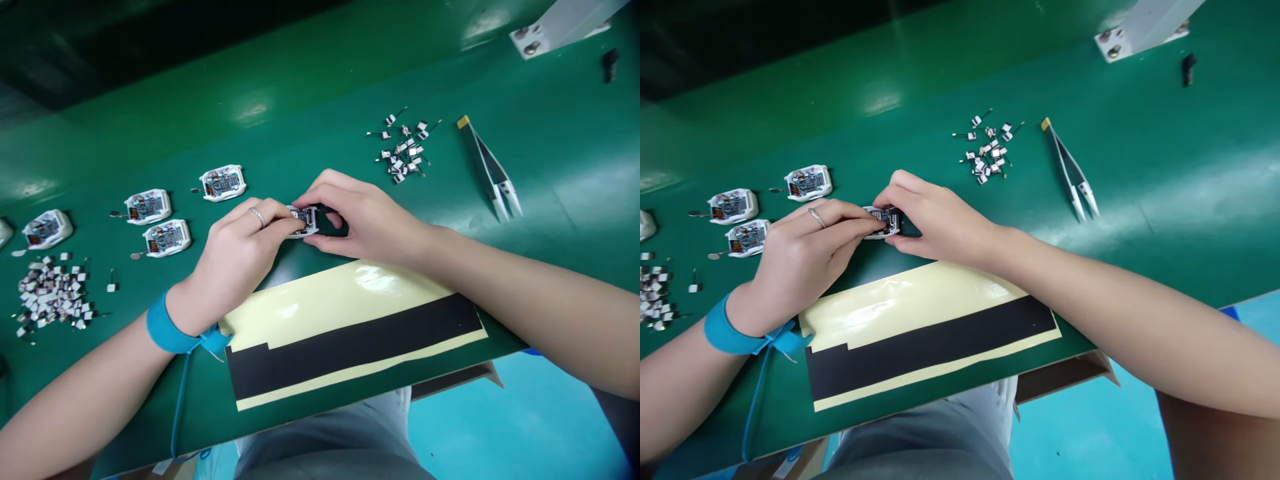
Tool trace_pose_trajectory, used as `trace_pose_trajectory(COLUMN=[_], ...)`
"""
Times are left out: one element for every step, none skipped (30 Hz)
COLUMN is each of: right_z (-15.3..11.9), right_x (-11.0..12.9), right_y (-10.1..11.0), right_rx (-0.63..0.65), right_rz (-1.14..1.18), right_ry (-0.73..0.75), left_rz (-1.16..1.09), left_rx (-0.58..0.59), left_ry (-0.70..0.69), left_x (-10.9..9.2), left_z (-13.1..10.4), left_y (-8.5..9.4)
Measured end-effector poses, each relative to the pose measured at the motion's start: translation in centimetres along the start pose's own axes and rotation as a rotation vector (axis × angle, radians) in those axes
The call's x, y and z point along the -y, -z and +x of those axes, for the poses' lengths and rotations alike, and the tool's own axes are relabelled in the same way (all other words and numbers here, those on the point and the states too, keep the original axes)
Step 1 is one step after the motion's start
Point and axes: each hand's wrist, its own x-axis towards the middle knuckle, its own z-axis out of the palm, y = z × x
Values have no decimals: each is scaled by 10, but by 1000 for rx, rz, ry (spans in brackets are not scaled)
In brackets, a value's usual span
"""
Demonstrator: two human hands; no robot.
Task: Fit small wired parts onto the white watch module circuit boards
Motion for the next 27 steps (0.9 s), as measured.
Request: trace_pose_trajectory(right_z=[0, 0, 0, 0, 0, 0, 0, -1, -1, -1, -1, -1, -1, -1, -1, -1, 0, 0, 0, 0, 0, 0, 0, 0, 0, 0, 0], right_x=[0, 0, 0, 0, 0, -1, -1, -1, -1, -1, -1, -1, -1, -1, -1, -1, 0, 0, 0, 0, 1, 1, 1, 0, 0, 0, 0], right_y=[0, 0, 0, 0, 1, 1, 1, 1, 1, 1, 1, 1, 1, 2, 2, 2, 2, 2, 2, 2, 2, 2, 2, 2, 2, 2, 2], right_rx=[2, 6, 8, 9, 8, 7, 7, 10, 13, 18, 23, 26, 29, 30, 29, 28, 26, 26, 26, 26, 28, 29, 30, 32, 32, 31, 31], right_rz=[-3, -6, -7, -8, -8, -9, -11, -15, -20, -24, -28, -31, -33, -33, -33, -31, -28, -26, -24, -23, -24, -27, -32, -37, -42, -47, -51], right_ry=[1, 2, 4, 6, 9, 10, 9, 5, 0, -6, -11, -14, -16, -19, -23, -29, -36, -41, -45, -45, -44, -40, -38, -37, -36, -35, -34], left_rz=[6, 13, 18, 21, 21, 18, 11, 0, -13, -28, -43, -56, -65, -70, -71, -71, -71, -71, -73, -73, -72, -68, -64, -59, -56, -56, -58], left_rx=[-3, -6, -9, -11, -9, -8, -8, -5, -3, 0, 5, 12, 21, 25, 25, 24, 14, 4, -2, -9, -16, -20, -16, -6, -1, 9, 20], left_ry=[-1, -4, -7, -9, -7, -4, 1, 6, 12, 18, 23, 29, 35, 38, 39, 38, 31, 23, 17, 11, 5, 2, 4, 11, 17, 26, 34], left_x=[0, 0, 0, -1, -1, -1, -1, -1, -1, -2, -2, -2, -3, -3, -3, -3, -2, -2, -2, -2, -1, -1, -1, -1, -2, -2, -2], left_z=[0, 0, 0, 0, 0, 0, 0, 0, 0, 0, 0, 0, 1, 1, 1, 1, 1, 1, 1, 1, 1, 1, 1, 1, 1, 1, 1], left_y=[0, 0, -1, -1, -1, -1, 0, 0, 0, 1, 2, 2, 2, 3, 3, 3, 2, 2, 1, 1, 1, 0, 0, 0, 0, 0, 0])
